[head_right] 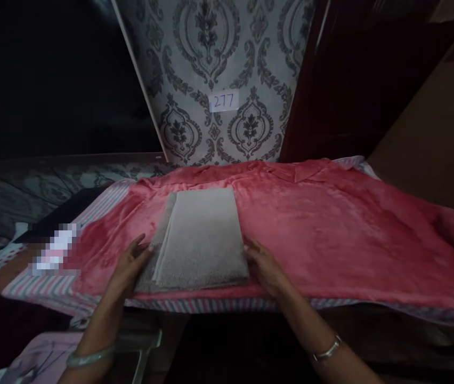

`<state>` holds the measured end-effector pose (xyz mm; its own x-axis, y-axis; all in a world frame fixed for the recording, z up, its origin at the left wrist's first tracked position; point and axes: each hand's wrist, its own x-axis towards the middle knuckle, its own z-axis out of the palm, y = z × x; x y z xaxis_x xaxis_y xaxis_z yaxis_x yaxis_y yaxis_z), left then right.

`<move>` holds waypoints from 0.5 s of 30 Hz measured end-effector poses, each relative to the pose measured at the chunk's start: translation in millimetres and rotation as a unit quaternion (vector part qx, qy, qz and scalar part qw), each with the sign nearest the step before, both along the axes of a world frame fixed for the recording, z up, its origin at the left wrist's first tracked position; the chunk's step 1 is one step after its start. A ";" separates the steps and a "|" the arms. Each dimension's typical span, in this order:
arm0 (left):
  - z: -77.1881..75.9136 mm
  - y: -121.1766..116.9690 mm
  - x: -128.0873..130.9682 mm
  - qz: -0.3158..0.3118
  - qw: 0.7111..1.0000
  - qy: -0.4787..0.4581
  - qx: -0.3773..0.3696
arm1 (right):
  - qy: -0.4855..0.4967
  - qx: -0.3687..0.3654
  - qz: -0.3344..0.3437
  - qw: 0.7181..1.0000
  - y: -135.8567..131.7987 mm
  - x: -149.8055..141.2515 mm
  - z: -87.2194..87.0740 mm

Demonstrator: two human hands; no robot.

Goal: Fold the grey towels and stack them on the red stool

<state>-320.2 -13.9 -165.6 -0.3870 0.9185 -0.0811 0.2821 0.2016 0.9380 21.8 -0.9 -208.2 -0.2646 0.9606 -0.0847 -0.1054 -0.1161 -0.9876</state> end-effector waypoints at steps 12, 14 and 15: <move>33.6 -28.4 76.4 0.053 0.954 -0.291 0.048 | 0.403 -0.087 -0.203 0.888 -45.4 -60.0 16.4; 19.0 -54.2 100.8 0.034 0.947 -0.311 0.070 | 0.380 -0.123 -0.228 0.888 -54.3 -67.9 15.8; 9.7 -67.7 110.7 0.008 0.945 -0.318 0.071 | 0.364 -0.154 -0.239 0.887 -57.0 -70.1 14.3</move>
<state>-209.5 -81.5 -155.9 -0.3150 0.9323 -0.1777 -0.3496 0.0601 0.9350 -48.3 -57.9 -193.9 0.0750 0.9390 -0.3356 -0.8120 -0.1379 -0.5671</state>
